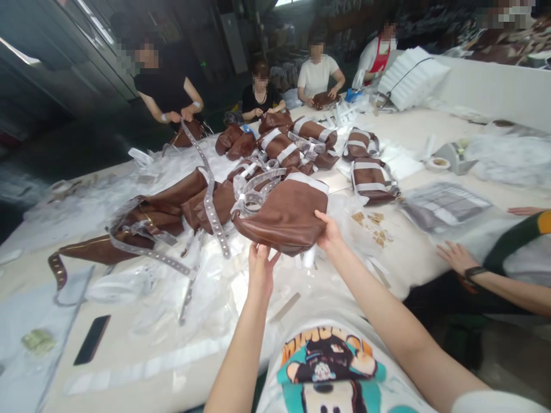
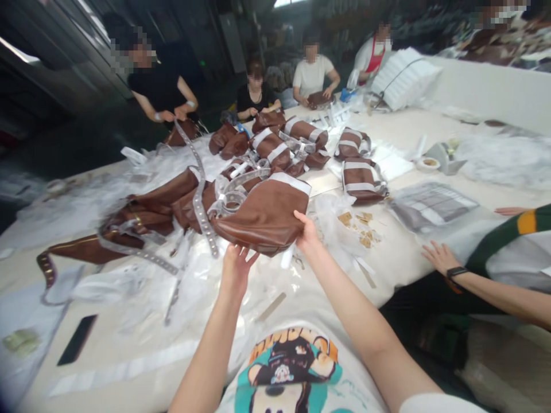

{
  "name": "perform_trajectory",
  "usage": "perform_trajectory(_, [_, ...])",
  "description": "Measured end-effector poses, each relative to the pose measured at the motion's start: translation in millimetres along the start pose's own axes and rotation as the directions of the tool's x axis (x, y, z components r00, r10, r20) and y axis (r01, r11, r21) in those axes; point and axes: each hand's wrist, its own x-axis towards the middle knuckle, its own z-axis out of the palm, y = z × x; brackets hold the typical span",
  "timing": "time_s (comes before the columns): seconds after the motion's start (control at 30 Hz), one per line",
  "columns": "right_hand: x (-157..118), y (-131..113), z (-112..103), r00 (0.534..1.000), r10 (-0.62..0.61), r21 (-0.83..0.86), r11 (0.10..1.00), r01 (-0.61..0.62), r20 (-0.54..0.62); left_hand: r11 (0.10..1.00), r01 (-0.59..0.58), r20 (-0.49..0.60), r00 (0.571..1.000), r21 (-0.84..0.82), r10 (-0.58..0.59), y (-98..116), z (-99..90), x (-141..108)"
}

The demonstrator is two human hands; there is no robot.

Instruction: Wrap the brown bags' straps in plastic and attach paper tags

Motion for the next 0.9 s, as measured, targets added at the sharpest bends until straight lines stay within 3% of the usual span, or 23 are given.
perform_trajectory(0.07, [-6, 5, 5, 1.0, -0.012, -0.015, 1.0, 0.012, 0.012, 0.996, 0.083, -0.077, 0.993, -0.03, -0.085, -3, 8.0, 6])
perform_trajectory(0.17, [-15, 11, 10, 0.995, -0.094, -0.105, 0.99, 0.09, -0.033, 0.963, 0.244, -0.196, 0.945, -0.115, -0.263, -13, 9.8, 16])
perform_trajectory(0.3, [-27, 12, 12, 0.986, -0.115, -0.259, 0.962, 0.082, -0.117, 0.894, 0.328, -0.219, 0.889, -0.306, -0.402, -31, -2.2, 22])
perform_trajectory(0.47, [-39, 9, 6, 0.998, -0.022, -0.156, 0.988, 0.013, -0.053, 0.887, 0.327, -0.228, 0.883, -0.326, -0.409, -49, -25.5, 12])
perform_trajectory(0.63, [-51, 21, -7, 0.99, -0.069, -0.091, 0.993, 0.08, 0.122, 0.914, 0.231, -0.145, 0.945, -0.334, -0.292, -58, -44.9, 11])
perform_trajectory(0.77, [-63, 36, -18, 0.973, -0.109, -0.229, 0.961, 0.155, 0.203, 0.924, 0.209, -0.1, 0.962, -0.321, -0.252, -56, -49.6, 17])
perform_trajectory(0.9, [-67, 47, -32, 0.976, -0.139, -0.36, 0.913, 0.192, 0.168, 0.934, 0.169, -0.131, 0.967, -0.314, -0.219, -51, -40.1, 10])
